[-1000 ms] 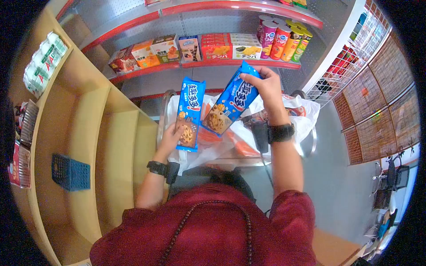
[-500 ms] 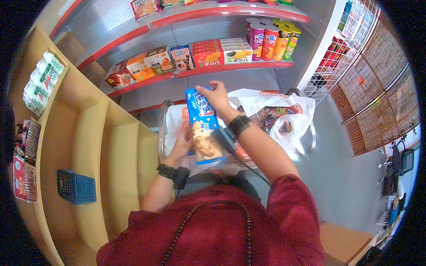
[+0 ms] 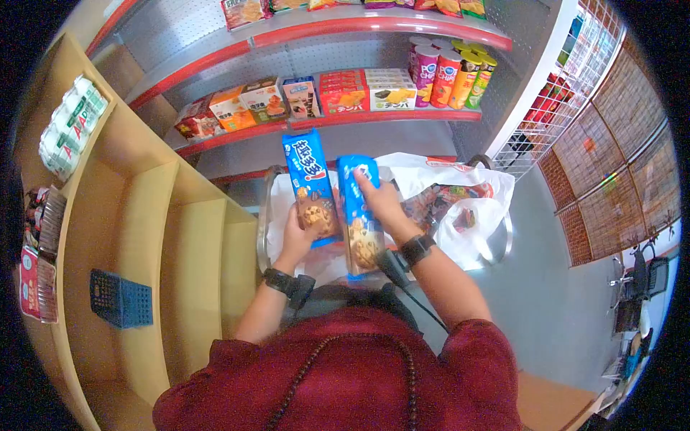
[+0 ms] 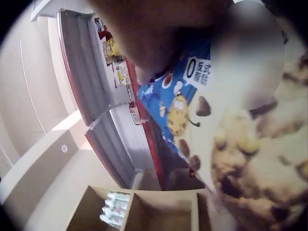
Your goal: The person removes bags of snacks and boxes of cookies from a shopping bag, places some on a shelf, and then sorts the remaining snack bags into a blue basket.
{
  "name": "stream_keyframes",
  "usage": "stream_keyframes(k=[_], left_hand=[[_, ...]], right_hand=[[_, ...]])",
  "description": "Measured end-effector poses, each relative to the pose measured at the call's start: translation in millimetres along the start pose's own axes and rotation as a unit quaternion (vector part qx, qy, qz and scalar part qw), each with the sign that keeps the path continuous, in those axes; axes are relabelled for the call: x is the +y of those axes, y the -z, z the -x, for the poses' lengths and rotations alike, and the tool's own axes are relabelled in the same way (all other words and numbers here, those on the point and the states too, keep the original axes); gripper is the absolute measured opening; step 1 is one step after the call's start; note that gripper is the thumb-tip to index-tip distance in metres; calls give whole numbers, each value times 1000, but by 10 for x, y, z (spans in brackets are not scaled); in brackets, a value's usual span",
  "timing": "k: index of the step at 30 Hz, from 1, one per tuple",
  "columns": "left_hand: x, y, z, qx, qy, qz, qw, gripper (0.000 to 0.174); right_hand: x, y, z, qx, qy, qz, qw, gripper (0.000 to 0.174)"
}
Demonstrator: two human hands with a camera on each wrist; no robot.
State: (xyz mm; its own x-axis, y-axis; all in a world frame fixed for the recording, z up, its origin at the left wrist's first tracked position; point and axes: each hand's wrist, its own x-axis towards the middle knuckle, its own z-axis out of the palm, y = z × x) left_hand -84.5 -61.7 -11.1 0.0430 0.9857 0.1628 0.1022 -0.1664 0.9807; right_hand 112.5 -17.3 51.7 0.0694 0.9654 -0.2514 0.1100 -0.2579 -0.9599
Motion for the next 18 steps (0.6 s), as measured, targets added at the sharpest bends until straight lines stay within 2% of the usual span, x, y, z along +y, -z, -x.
stream_keyframes(k=[1,3,4,5,6,7,8,9,10,11,13,14,15,17,18], left_hand=[[-43,-19,27,-3,3,1,1000,62],[-121,-83,87,7,-36,31,999,49],[-237,-53,106,-20,-5,-49,999,38],[-351,-52,139,-24,-2,-49,999,38],[-428,-50,202,-20,32,-2,999,35],[-522,-33,280,-15,68,45,997,33],[-608,23,345,-15,119,47,992,32],[-690,69,420,-21,124,48,991,32],[-765,103,486,-3,143,109,984,33],[-849,131,541,15,165,169,972,34],[-1027,223,551,37,233,231,944,36],[-1062,245,568,31,236,201,950,35],[-1353,307,557,5,239,224,945,36],[-1449,373,518,-10,369,216,904,40],[-1594,400,523,-14,373,215,902,40]], right_hand=[[-40,15,-6,-34,1,-119,992,59],[-198,-8,67,-51,-5,-168,985,51],[-23,-101,-75,-5,19,-89,996,50],[147,-200,-208,39,45,-10,998,49],[127,-253,-134,-65,29,-98,993,48],[196,-268,-148,-118,11,0,993,47],[589,-372,-299,-118,90,25,989,45],[656,-408,-204,-155,130,59,978,50],[623,-441,1,-184,93,10,979,56],[1035,-591,-90,-235,104,-65,964,62],[944,-500,139,-257,149,112,948,52],[1018,-455,148,-249,142,110,952,52],[1112,-418,140,-215,147,136,956,45],[1127,-299,163,-178,147,160,960,39],[998,-126,200,-131,155,190,961,33]])
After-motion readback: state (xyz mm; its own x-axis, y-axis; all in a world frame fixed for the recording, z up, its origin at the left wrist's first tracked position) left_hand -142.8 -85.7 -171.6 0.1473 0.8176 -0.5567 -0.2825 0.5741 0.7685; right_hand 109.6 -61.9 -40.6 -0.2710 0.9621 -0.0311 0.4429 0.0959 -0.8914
